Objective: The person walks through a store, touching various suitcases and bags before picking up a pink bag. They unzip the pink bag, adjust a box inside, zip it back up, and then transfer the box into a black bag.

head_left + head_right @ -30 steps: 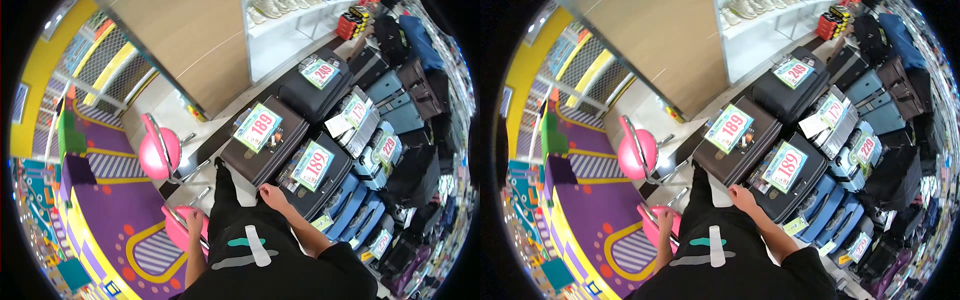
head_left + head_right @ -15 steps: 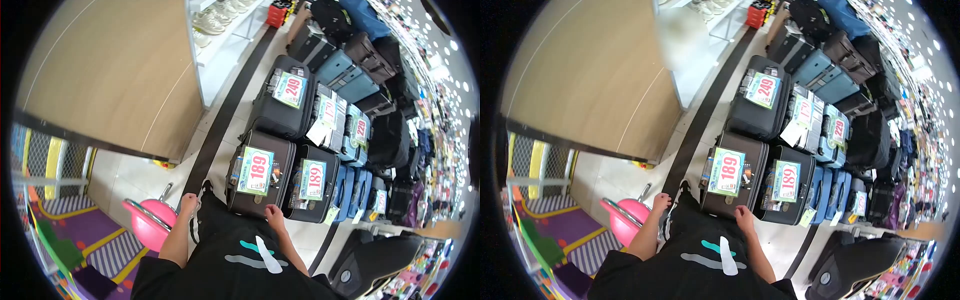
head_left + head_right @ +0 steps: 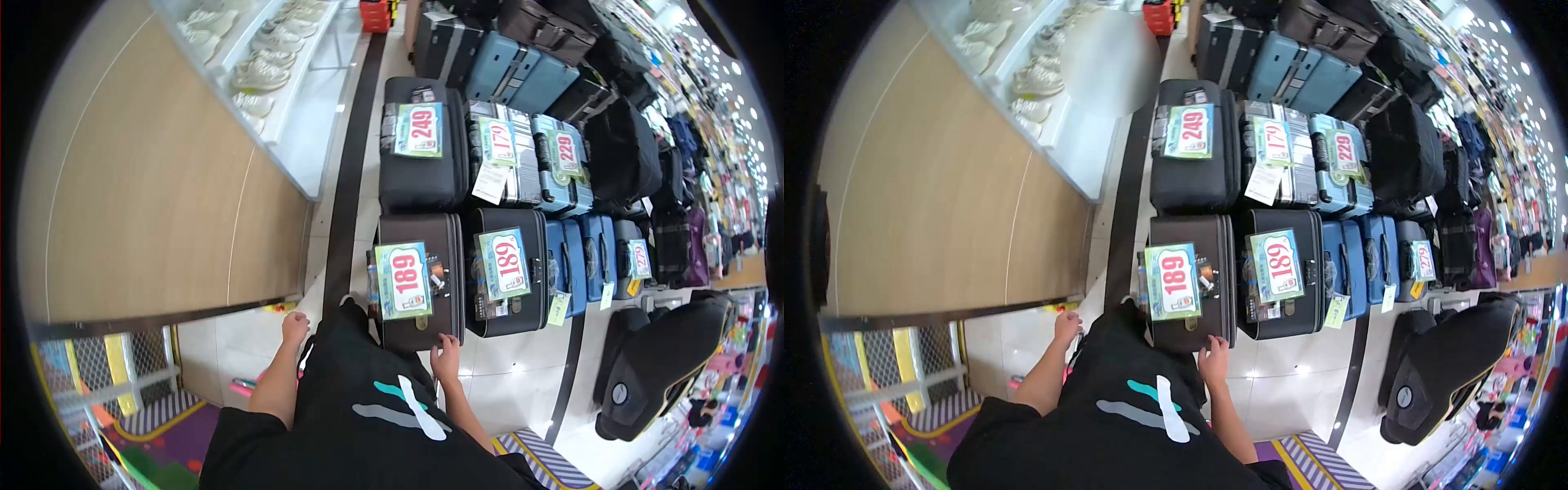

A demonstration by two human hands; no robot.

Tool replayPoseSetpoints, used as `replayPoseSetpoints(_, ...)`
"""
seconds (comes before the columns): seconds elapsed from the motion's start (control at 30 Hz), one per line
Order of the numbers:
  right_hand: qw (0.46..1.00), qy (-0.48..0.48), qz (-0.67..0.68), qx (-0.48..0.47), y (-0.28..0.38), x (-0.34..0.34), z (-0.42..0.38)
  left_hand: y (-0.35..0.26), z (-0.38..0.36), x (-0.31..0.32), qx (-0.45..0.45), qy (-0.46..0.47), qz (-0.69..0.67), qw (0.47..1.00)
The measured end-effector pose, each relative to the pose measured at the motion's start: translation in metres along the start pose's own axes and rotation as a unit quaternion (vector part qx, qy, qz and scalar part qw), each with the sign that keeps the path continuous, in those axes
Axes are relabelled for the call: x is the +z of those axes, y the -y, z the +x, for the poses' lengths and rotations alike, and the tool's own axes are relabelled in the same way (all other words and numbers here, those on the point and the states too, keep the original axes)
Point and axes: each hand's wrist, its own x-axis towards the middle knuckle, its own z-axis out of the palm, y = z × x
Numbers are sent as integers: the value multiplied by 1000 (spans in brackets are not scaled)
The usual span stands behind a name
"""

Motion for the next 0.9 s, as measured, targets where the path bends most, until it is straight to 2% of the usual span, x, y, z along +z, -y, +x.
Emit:
replayPoseSetpoints(0.13,998,-32,-51,24,10,7,1,-35,55,-5,36,21,30,999)
replayPoseSetpoints(0.2,993,-39,-76,80,15,12,4,-44,101,2,24,36,42,998)
replayPoseSetpoints(0.27,989,-53,-89,105,14,20,6,-72,133,8,31,69,70,995)
replayPoseSetpoints(0.33,982,-67,-89,150,14,27,8,-94,175,17,-27,106,19,994)
replayPoseSetpoints(0.37,979,-79,-92,165,17,34,16,-117,189,16,-29,125,69,989)
replayPoseSetpoints(0.47,966,-103,-152,184,43,30,0,-141,267,21,-15,191,104,976)
replayPoseSetpoints(0.53,937,-165,-61,302,80,25,20,-187,298,22,3,198,96,975)
replayPoseSetpoints(0.6,933,-207,-75,285,115,22,29,-230,316,21,-36,224,16,974)
replayPoseSetpoints(0.63,923,-247,-17,295,140,18,38,-242,331,22,-38,242,7,970)
replayPoseSetpoints(0.67,909,-284,41,301,158,17,43,-249,344,26,-31,251,9,967)
replayPoseSetpoints(0.77,895,-337,60,288,179,27,44,-273,366,33,-61,243,51,967)
replayPoseSetpoints(0.8,891,-345,65,287,187,31,43,-283,367,40,-51,246,53,966)
replayPoseSetpoints(0.87,873,-360,81,318,210,37,42,-299,363,61,1,285,173,943)
replayPoseSetpoints(0.9,869,-384,74,301,226,40,50,-311,355,74,47,320,149,934)
